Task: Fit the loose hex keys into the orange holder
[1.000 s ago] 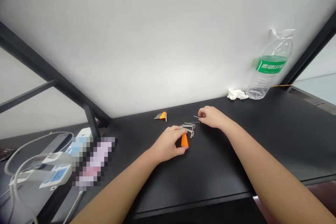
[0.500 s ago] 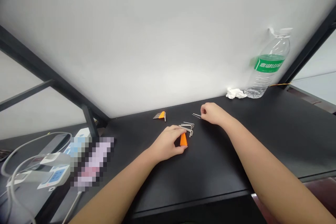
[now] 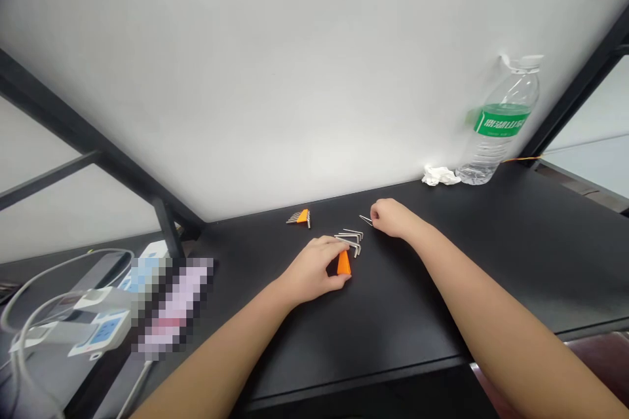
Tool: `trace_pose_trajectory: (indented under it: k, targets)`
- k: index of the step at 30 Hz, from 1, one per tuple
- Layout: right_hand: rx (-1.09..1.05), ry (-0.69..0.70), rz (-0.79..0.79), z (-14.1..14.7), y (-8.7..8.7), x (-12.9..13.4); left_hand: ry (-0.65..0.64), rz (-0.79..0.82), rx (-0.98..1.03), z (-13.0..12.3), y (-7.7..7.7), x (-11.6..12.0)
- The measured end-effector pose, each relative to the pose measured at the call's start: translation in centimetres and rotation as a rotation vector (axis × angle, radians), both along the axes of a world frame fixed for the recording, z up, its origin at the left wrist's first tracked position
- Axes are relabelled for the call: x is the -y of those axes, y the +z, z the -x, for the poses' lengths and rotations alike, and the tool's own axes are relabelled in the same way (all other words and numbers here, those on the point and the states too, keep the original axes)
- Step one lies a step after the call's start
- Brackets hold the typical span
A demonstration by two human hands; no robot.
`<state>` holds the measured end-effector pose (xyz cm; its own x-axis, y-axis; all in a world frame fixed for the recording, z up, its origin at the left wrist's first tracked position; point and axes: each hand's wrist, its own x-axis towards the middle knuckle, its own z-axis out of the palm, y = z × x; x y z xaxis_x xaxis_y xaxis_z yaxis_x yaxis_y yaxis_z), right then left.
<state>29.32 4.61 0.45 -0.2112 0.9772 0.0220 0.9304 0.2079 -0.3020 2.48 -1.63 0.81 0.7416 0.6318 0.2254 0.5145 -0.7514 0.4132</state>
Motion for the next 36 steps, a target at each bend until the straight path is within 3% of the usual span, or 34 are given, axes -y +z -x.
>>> trace_pose_trajectory:
  k: [10,20,23,28,36]
  targets:
    - [-0.054,0.162,-0.028,2.3,0.2,2.0,0.016,-0.005,-0.005,0.0,0.0,-0.1]
    - [0.000,0.143,-0.001,2.9,1.0,2.4,-0.058,0.007,-0.079,-0.4,0.5,0.4]
    - [-0.026,0.146,-0.048,3.5,1.9,3.8,-0.012,-0.004,-0.084,-0.2,0.5,0.3]
    - [0.080,0.189,0.077,5.3,2.3,6.1,0.143,0.023,0.040,1.4,-0.2,-1.4]
    - [0.168,0.019,0.108,7.9,1.3,7.2,0.290,0.129,0.107,2.7,-0.9,-3.0]
